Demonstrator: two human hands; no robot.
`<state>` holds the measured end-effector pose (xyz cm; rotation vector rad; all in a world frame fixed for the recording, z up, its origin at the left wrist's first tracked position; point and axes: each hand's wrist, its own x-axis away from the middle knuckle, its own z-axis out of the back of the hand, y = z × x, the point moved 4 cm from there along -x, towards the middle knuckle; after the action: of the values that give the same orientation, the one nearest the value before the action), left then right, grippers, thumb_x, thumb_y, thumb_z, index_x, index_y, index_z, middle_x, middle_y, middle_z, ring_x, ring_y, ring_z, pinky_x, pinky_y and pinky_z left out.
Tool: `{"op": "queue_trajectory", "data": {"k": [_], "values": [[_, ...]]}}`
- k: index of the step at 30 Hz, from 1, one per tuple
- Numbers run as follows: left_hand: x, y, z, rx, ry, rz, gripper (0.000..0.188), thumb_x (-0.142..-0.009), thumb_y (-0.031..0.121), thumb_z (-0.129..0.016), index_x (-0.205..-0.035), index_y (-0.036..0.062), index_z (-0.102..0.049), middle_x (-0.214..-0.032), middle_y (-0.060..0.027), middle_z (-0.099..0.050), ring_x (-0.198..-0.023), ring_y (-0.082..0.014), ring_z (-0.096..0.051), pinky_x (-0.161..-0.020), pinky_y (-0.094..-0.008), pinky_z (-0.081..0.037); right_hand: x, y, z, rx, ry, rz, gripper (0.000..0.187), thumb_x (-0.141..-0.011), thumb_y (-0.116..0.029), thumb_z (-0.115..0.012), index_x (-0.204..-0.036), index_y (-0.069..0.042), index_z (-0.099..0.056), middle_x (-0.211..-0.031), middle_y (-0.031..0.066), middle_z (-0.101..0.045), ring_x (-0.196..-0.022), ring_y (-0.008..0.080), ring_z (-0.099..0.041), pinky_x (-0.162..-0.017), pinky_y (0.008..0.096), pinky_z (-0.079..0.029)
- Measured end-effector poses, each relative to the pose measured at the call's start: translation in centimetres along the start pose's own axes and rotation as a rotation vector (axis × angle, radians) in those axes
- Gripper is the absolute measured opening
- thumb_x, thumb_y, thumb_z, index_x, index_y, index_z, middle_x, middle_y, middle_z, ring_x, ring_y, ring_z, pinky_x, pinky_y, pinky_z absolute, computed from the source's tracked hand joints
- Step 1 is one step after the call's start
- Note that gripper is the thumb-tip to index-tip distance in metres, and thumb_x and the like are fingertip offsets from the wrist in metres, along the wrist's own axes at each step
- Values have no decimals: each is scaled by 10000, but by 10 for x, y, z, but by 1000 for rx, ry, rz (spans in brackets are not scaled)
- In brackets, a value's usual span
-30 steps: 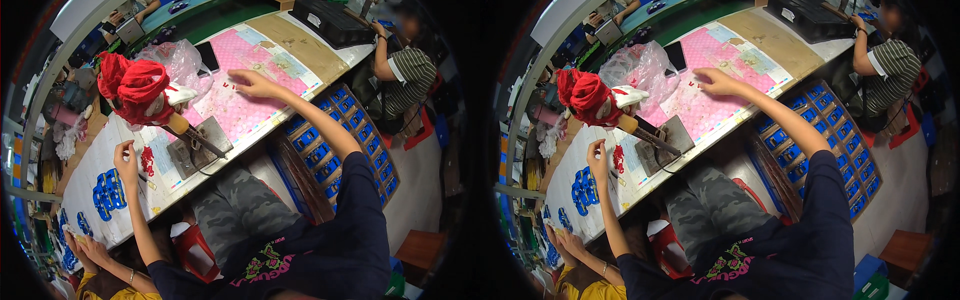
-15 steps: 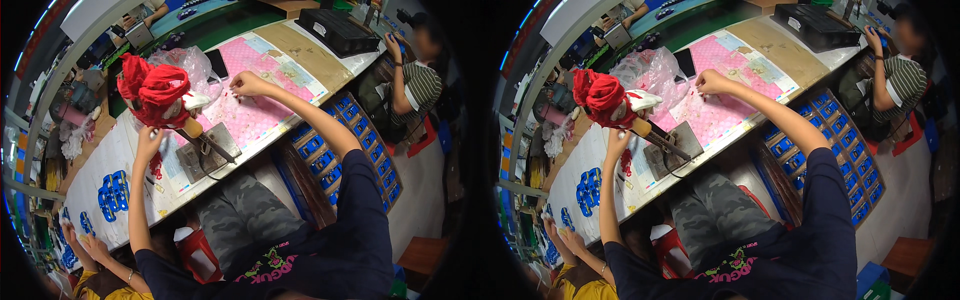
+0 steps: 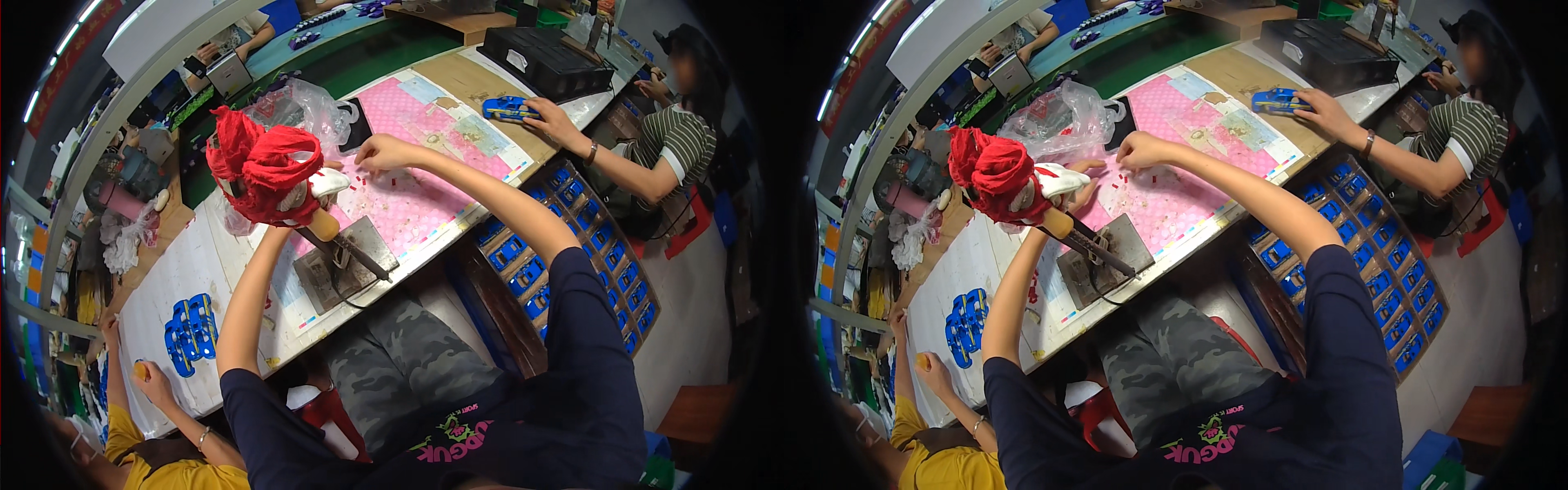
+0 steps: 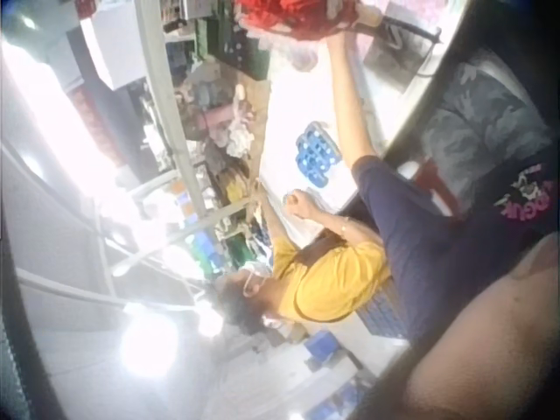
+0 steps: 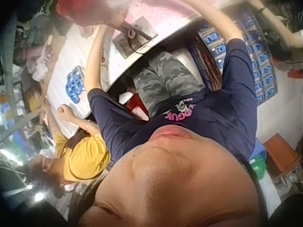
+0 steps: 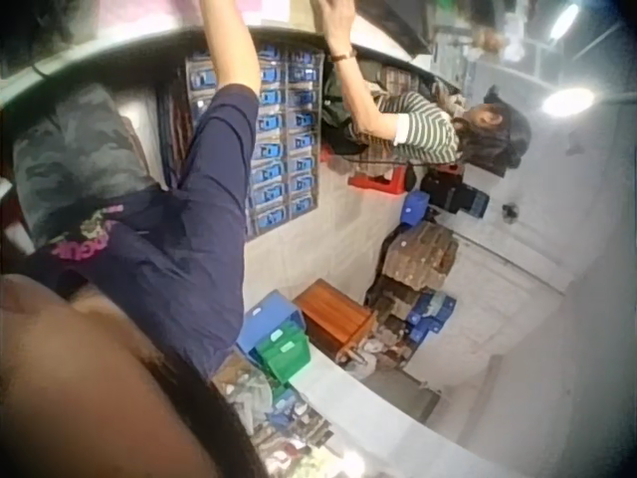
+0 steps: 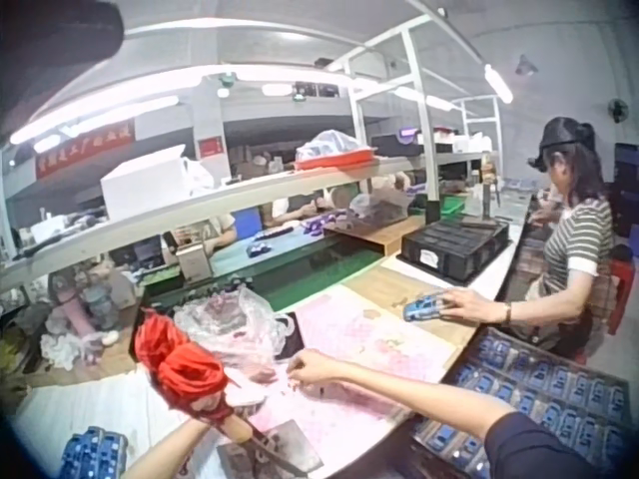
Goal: The person assembles blue plastic toy car bodies by attaching small red plastic pieces using a soldering iron. They pick up a car body, apply the red piece, and use the soldering iron to secure it before placing the finished unit on the table.
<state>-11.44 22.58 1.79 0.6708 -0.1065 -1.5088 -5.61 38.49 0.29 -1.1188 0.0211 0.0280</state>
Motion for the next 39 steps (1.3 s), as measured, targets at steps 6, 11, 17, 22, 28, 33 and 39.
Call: {"op": "queue_trajectory", "data": {"k": [6,11,17,22,28,33,39], "values": [[-12,15,-9,-86,-27,-154,298,-799,71,-474,-1088,13,-513,-1120,-153,-504,-1045,-278,-469,-919,-351,-342,29,0,36,122,309,204,204,-710,-67,-515,-863,22,-615,-742,122,-621,-629,166,-593,-584,271,-470],[-14,13,-29,-5,-106,-184,279,-793,56,-492,-1064,1,-529,-1117,-151,-511,-1060,-278,-464,-913,-346,-349,68,32,90,339,546,130,178,-733,-63,-498,-863,14,-593,-824,111,-598,-747,194,-562,-681,303,-447],[37,-42,-32,-143,-35,-195,244,-777,14,-514,-1019,19,-543,-1095,-130,-523,-990,-270,-509,-859,-338,-392,102,60,155,848,935,49,259,-716,-129,-513,-943,-7,-540,-944,178,-510,-919,321,-481,-816,388,-375],[93,-66,-2,-449,-128,-162,227,-800,97,-501,-1018,59,-550,-1055,-116,-536,-935,-268,-527,-815,-356,-401,123,101,188,1235,1097,-174,533,-727,-346,-559,-1114,8,-459,-1094,185,-477,-1061,335,-406,-915,430,-285],[97,33,49,-309,-265,47,187,-727,110,-552,-888,20,-582,-836,-148,-583,-791,-304,-552,-723,-371,-435,139,118,185,1154,1037,-177,600,-719,-403,-541,-1141,11,-440,-1066,192,-493,-1026,318,-421,-925,429,-249],[140,28,67,-360,-335,34,133,-705,106,-564,-784,5,-598,-728,-133,-582,-712,-284,-549,-648,-365,-422,141,113,180,1222,1102,-95,590,-717,-398,-541,-1133,11,-452,-1032,181,-502,-1001,311,-428,-909,420,-262],[111,14,65,-377,-160,119,193,-738,109,-552,-915,32,-550,-928,-126,-559,-846,-279,-520,-731,-377,-396,146,110,180,1204,1097,-137,577,-709,-396,-556,-1110,11,-474,-1004,171,-508,-976,302,-441,-888,413,-281]]}}
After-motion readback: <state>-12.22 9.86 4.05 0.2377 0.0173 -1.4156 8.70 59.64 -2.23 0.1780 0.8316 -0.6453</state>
